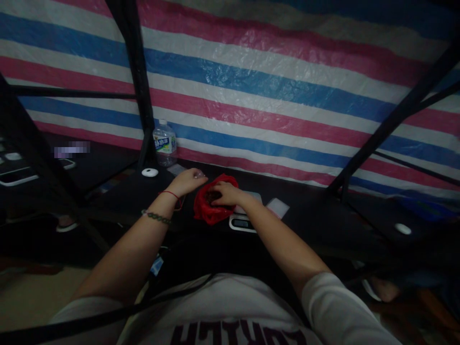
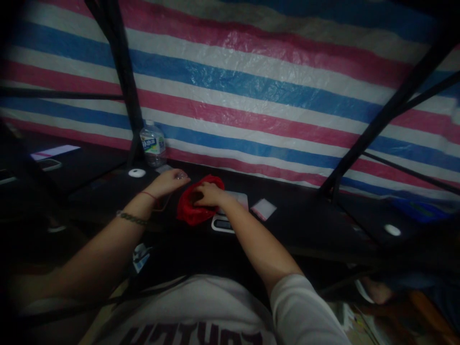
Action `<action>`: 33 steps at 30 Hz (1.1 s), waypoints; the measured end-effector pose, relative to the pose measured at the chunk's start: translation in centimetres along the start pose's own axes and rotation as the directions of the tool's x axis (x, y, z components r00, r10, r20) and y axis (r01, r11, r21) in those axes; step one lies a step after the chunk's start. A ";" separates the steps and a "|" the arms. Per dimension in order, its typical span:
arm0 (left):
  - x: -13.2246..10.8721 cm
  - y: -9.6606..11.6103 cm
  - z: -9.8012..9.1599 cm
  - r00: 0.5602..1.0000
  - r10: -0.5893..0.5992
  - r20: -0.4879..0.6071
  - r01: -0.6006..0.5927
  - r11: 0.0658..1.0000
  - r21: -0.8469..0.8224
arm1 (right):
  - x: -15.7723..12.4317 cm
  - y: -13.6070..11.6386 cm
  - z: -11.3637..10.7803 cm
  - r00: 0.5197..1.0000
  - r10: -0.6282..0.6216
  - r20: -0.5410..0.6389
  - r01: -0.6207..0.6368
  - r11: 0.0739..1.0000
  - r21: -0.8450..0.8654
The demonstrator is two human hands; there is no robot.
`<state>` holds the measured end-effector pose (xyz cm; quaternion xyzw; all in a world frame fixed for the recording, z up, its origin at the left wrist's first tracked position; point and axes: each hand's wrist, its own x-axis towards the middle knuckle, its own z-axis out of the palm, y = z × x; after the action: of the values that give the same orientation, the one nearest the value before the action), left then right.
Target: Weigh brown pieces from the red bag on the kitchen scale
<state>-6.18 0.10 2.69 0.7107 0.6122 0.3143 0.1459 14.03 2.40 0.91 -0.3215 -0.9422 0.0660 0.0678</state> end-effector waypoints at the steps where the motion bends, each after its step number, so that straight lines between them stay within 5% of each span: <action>1: -0.1 -0.2 0.0 0.999 -0.024 0.043 0.022 0.999 0.041 | 0.1 -0.1 0.1 1.000 0.011 0.025 -0.011 1.000 -0.007; 6: -0.8 -0.2 0.8 0.957 -0.116 0.267 0.088 0.989 0.116 | 1.0 0.0 0.5 0.997 0.004 0.077 0.000 0.999 -0.045; 13: -0.5 0.5 0.6 0.997 0.066 0.038 -0.061 0.992 -0.114 | 1.2 0.2 0.0 0.999 -0.018 0.050 0.023 0.995 -0.096; 20: -0.6 -0.2 0.4 0.981 0.005 0.193 -0.005 1.000 -0.002 | 1.0 0.1 -0.1 0.999 -0.047 0.026 0.048 0.998 -0.039; 23: -0.6 0.0 -0.1 0.994 -0.006 0.111 -0.002 0.998 0.068 | 0.3 0.5 -1.1 0.993 -0.098 -0.060 0.100 0.995 0.024; 28: -1.1 1.9 -0.8 0.987 0.084 -0.136 -0.094 0.993 -0.071 | -3.2 2.7 -3.3 0.950 0.157 -0.271 -0.153 0.988 0.034; 33: -1.6 3.3 0.1 0.983 0.120 -0.140 -0.142 0.976 -0.165 | -7.9 5.5 -2.4 0.868 0.437 -0.234 -0.436 0.898 0.060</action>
<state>-3.65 -2.12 4.16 0.7121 0.5421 0.4213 0.1465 23.87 2.02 1.67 -0.5313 -0.8296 0.0426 0.1661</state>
